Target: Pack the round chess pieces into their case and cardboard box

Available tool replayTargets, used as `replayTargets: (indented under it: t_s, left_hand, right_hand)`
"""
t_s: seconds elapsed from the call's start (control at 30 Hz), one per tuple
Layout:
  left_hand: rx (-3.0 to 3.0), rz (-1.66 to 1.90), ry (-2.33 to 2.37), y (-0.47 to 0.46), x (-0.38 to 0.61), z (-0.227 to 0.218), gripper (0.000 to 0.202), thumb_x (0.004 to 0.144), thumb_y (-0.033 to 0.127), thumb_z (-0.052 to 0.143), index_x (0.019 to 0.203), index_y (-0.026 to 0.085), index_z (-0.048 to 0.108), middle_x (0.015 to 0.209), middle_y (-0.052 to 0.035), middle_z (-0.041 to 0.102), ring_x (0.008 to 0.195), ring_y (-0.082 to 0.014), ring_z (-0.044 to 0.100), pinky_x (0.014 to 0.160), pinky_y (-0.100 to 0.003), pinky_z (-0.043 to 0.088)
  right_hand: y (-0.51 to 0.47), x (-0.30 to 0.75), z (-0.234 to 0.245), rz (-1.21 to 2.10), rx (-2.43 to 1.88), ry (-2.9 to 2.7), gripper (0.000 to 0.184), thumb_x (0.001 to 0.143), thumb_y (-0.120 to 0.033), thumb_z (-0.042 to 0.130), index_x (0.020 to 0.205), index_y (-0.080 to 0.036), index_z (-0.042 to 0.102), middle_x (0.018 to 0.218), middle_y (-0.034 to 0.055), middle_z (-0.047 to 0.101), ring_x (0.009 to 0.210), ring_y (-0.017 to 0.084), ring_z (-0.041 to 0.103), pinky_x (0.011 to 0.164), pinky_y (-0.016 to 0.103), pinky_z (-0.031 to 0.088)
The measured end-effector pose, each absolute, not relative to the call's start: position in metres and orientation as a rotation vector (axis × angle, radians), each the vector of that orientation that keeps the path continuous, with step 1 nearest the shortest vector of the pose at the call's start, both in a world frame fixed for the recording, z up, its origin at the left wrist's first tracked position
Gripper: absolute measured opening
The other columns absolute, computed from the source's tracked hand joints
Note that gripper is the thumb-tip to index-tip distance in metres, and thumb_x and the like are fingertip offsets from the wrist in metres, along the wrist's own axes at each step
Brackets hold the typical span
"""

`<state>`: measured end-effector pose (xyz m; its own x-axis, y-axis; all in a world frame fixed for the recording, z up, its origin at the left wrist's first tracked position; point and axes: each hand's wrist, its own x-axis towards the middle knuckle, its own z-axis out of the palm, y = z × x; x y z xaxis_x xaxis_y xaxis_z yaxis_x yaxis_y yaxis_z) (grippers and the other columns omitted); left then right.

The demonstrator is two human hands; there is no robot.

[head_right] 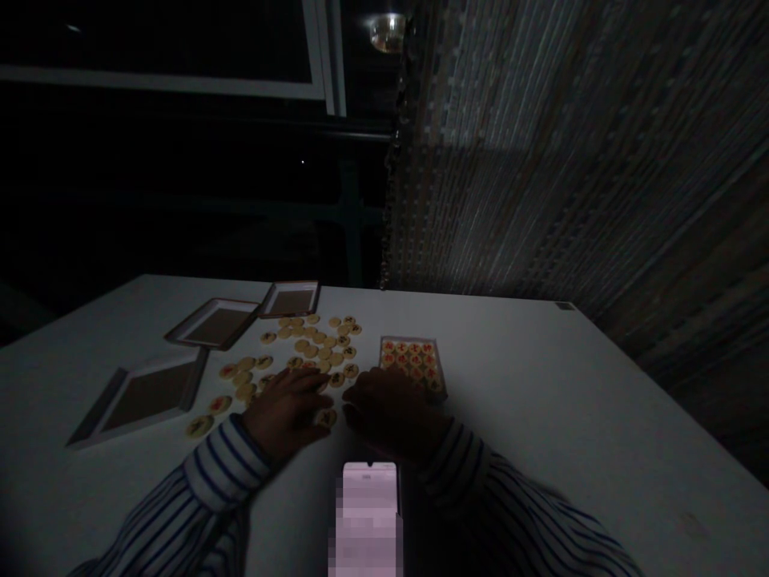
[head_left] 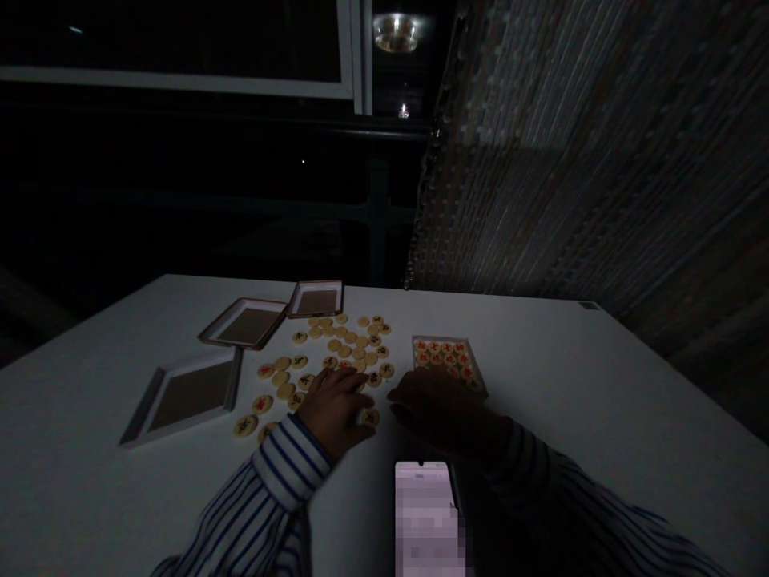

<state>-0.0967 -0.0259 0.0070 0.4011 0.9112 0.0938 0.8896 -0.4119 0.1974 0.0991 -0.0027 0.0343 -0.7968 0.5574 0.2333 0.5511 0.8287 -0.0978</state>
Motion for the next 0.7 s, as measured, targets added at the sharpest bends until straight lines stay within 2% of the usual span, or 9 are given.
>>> replayTargets:
  t_s: [0.23, 0.5, 0.7]
  left_hand:
    - [2.547, 0.306, 1.619, -0.025, -0.097, 0.006, 0.028, 0.065, 0.034, 0.062, 0.092, 0.028, 0.064, 0.120, -0.0047, 0.052, 0.115, -0.0285, 0.038, 0.095, -0.051, 0.024]
    - [2.563, 0.501, 1.580, -0.021, -0.096, 0.007, 0.025, 0.068, 0.030, 0.057, 0.093, 0.025, 0.061, 0.113, -0.0038, 0.056, 0.109, -0.0250, 0.044, 0.096, -0.049, 0.023]
    - [2.532, 0.690, 1.503, -0.020, -0.091, 0.011, 0.023, 0.072, 0.026, 0.053, 0.094, 0.022, 0.058, 0.103, -0.0046, 0.061, 0.100, -0.0216, 0.050, 0.093, -0.045, 0.030]
  right_hand:
    - [0.002, 0.103, 0.030, 0.025, -0.857, -2.734, 0.019, 0.082, -0.023, 0.042, 0.084, -0.018, 0.060, 0.078, 0.0050, 0.060, 0.076, 0.015, 0.053, 0.069, 0.029, 0.037]
    - [0.010, 0.111, 0.031, 0.001, -0.894, -2.724, 0.021, 0.082, -0.025, 0.042, 0.088, -0.018, 0.061, 0.080, 0.0055, 0.060, 0.076, 0.016, 0.054, 0.067, 0.029, 0.038]
    - [0.014, 0.116, 0.037, 0.026, -0.941, -2.736, 0.021, 0.081, -0.025, 0.044, 0.092, -0.019, 0.061, 0.082, 0.0060, 0.062, 0.080, 0.017, 0.055, 0.069, 0.030, 0.038]
